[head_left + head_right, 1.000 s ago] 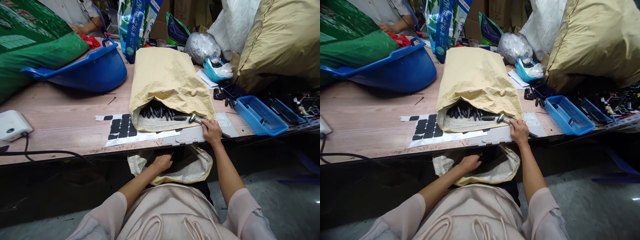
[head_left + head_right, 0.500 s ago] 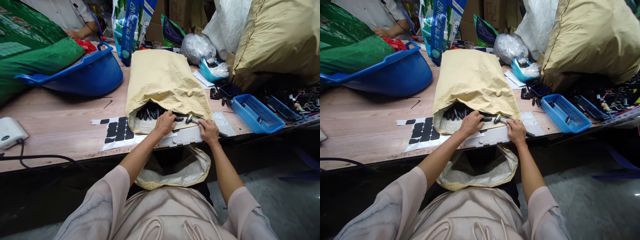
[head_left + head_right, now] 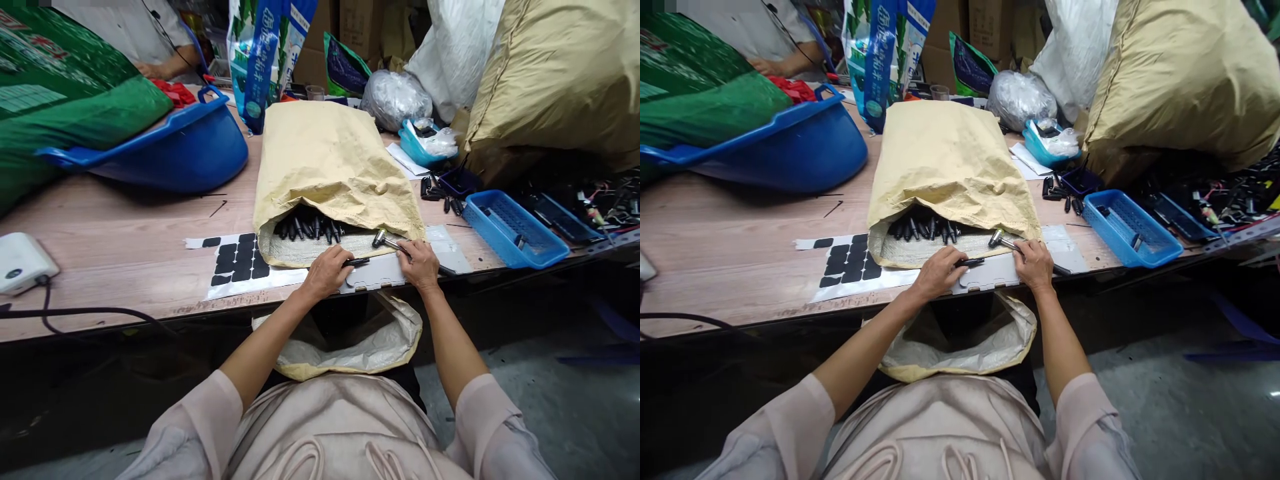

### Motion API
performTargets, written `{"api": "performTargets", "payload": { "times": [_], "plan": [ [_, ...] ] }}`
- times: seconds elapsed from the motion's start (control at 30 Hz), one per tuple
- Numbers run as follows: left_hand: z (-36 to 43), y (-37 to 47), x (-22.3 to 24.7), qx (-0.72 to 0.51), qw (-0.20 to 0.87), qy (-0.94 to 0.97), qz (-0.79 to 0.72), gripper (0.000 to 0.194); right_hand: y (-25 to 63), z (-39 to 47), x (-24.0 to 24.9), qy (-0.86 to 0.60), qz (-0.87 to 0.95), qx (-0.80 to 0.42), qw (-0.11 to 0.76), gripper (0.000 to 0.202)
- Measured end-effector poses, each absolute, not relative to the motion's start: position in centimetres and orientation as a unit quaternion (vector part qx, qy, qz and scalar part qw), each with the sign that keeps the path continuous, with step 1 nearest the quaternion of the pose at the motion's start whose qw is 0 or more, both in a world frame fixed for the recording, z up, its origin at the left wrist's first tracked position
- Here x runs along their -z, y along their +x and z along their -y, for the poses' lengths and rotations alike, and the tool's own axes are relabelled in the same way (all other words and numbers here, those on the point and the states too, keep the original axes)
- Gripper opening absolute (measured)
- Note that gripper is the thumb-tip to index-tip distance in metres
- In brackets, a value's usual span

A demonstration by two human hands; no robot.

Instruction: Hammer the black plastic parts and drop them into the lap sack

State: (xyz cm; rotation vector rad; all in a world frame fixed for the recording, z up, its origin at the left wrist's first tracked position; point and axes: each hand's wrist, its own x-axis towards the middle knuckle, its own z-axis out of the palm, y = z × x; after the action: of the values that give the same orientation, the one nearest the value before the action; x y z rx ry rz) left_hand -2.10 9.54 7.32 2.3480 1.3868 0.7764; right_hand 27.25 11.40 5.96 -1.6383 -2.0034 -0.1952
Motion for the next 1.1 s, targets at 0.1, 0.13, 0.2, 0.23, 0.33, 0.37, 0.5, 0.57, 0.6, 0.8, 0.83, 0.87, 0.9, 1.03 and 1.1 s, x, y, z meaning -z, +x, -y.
{"api": "performTargets", "payload": {
  "times": [0.1, 0.13, 0.2, 0.23, 0.33, 0.37, 0.5, 0.57, 0.6, 0.8, 0.83, 0.87, 0.9, 1.03, 1.1],
  "plan": [
    [-9.5, -1.9, -6.5, -0.312, 0.212, 0.78, -0.5, 0.016, 27.5, -11.5, -6.1, -0.606, 0.748, 0.068, 0.264, 0.026],
    [-9.7, -1.8, -6.4, -0.315, 0.228, 0.77, -0.506, 0.017, 27.5, -11.4, -6.2, -0.605, 0.749, 0.066, 0.263, 0.026],
    [-10.0, -1.7, -6.6, -0.31, 0.253, 0.759, -0.514, 0.018, 27.2, -10.7, -6.6, -0.603, 0.746, 0.058, 0.277, 0.028],
    [-10.1, -1.7, -6.7, -0.307, 0.262, 0.755, -0.518, 0.018, 26.9, -10.1, -6.9, -0.601, 0.742, 0.052, 0.293, 0.029],
    [-10.2, -1.7, -6.9, -0.302, 0.275, 0.748, -0.523, 0.02, 25.1, -7.5, -7.9, -0.58, 0.733, -0.003, 0.354, 0.036],
    [-10.2, -1.7, -7.0, -0.301, 0.277, 0.747, -0.524, 0.021, 24.4, -6.5, -8.3, -0.572, 0.732, -0.029, 0.369, 0.038],
    [-10.0, -1.6, -7.0, -0.302, 0.281, 0.744, -0.525, 0.021, 21.9, -3.7, -9.5, -0.555, 0.731, -0.082, 0.389, 0.039],
    [-10.0, -1.5, -7.1, -0.306, 0.28, 0.743, -0.525, 0.021, 21.1, -2.9, -9.6, -0.553, 0.732, -0.075, 0.392, 0.039],
    [-10.0, -1.5, -7.1, -0.306, 0.28, 0.743, -0.526, 0.021, 20.9, -2.7, -9.6, -0.554, 0.733, -0.066, 0.39, 0.039],
    [-10.2, -1.4, -7.1, -0.298, 0.279, 0.742, -0.532, 0.022, 20.5, -2.4, -8.9, -0.58, 0.744, -0.015, 0.333, 0.041],
    [-10.2, -1.4, -7.1, -0.298, 0.278, 0.743, -0.53, 0.021, 20.5, -2.4, -9.0, -0.581, 0.743, -0.013, 0.333, 0.041],
    [-10.3, -1.4, -7.1, -0.298, 0.277, 0.745, -0.529, 0.02, 20.4, -2.4, -9.1, -0.579, 0.742, -0.014, 0.337, 0.041],
    [-10.3, -1.4, -7.1, -0.297, 0.276, 0.747, -0.527, 0.02, 20.3, -2.4, -9.2, -0.576, 0.742, -0.015, 0.342, 0.042],
    [-10.3, -1.4, -7.1, -0.292, 0.278, 0.749, -0.525, 0.02, 19.6, -2.3, -9.3, -0.559, 0.758, -0.017, 0.334, 0.043],
    [-10.2, -1.4, -7.2, -0.294, 0.278, 0.749, -0.525, 0.019, 19.4, -2.3, -9.0, -0.558, 0.767, -0.02, 0.315, 0.042]
  ]
}}
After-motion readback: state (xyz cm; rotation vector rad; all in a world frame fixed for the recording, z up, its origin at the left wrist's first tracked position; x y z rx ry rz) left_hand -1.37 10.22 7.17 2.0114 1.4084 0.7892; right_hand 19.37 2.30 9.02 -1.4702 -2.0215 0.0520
